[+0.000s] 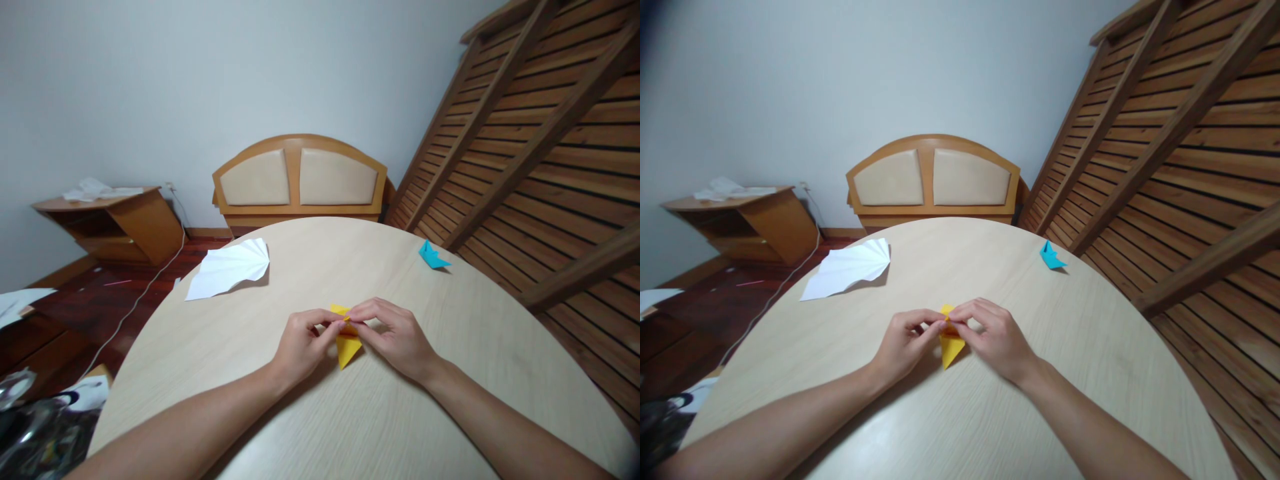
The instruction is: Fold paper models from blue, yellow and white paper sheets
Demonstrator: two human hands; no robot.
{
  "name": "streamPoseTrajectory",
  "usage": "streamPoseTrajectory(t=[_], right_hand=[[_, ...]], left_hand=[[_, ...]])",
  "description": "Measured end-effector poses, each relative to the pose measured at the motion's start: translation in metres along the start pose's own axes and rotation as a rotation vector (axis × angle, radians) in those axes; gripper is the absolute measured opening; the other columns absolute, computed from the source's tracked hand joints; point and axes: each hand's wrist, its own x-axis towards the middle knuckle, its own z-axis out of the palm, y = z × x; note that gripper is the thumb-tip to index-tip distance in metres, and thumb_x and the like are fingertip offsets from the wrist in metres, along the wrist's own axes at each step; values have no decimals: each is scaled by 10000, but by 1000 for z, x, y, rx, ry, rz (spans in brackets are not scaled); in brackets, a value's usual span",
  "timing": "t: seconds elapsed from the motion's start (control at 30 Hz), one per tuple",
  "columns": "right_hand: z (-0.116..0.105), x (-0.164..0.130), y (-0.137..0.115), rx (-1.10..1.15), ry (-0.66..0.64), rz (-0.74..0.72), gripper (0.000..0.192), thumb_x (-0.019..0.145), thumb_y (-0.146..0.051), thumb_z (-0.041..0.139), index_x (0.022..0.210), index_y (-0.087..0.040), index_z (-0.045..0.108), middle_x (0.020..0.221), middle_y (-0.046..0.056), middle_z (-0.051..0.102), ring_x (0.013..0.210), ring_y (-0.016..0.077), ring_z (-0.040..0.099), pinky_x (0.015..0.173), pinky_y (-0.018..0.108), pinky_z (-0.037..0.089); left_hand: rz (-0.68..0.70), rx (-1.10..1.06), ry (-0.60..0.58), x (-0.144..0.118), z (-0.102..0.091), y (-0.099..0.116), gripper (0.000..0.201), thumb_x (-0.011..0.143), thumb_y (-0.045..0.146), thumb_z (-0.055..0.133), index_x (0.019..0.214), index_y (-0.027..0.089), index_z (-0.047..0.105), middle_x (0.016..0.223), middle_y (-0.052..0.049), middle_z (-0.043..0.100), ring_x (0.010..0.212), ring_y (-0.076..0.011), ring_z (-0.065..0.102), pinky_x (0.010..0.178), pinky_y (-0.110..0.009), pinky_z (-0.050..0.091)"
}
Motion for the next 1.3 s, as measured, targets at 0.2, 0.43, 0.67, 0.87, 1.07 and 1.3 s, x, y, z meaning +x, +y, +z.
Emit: streamPoseTrajectory(t=[0.2, 0.43, 0.67, 0.87, 1.07, 1.3], right_hand=[[-1, 1, 1, -13, 3, -15, 70, 928, -194, 649, 888, -236, 689, 860, 34, 763, 808, 184, 727, 743, 330, 603], [0, 0, 1, -30, 19, 16, 84, 935, -234, 639, 874, -237, 697, 847, 37, 766, 791, 192, 731, 736, 341, 606], [0, -1, 1, -39, 22, 49, 75, 925, -210, 642, 876, -238, 692, 862, 32, 769, 793, 186, 736, 736, 320, 608], [2, -2, 1, -28, 13, 69, 64, 911, -189, 657, 881, -238, 685, 877, 23, 767, 804, 181, 736, 742, 310, 604], [3, -2, 2, -21, 27, 56, 81, 894, -152, 666, 879, -230, 684, 873, 21, 766, 802, 173, 735, 741, 294, 599], [3, -2, 4, -59, 33, -26, 113, 895, -108, 649, 910, -212, 690, 872, 30, 758, 803, 165, 730, 741, 278, 597]], left_hand=[[-18, -8, 3, -1, 1, 0, 248, 954, 304, 572, 959, 167, 779, 886, -84, 789, 682, -159, 702, 531, -216, 481], [16, -54, 54, 0, 2, -1, 162, 928, 294, 614, 895, 153, 685, 919, -81, 730, 743, -147, 679, 574, -214, 517], [47, 25, 53, 1, 0, 0, 90, 918, 217, 625, 875, 171, 689, 905, -56, 705, 793, -145, 649, 552, -182, 459], [55, 42, 59, 1, 1, 0, 82, 932, 208, 609, 901, 174, 677, 903, -49, 701, 782, -145, 643, 554, -186, 454], [100, 38, 51, 1, 2, 0, 60, 914, 189, 624, 867, 177, 659, 926, -51, 654, 811, -143, 617, 575, -189, 459], [91, 50, 24, -1, 5, -3, 74, 937, 206, 603, 884, 178, 644, 893, -42, 679, 815, -153, 630, 685, -246, 509]])
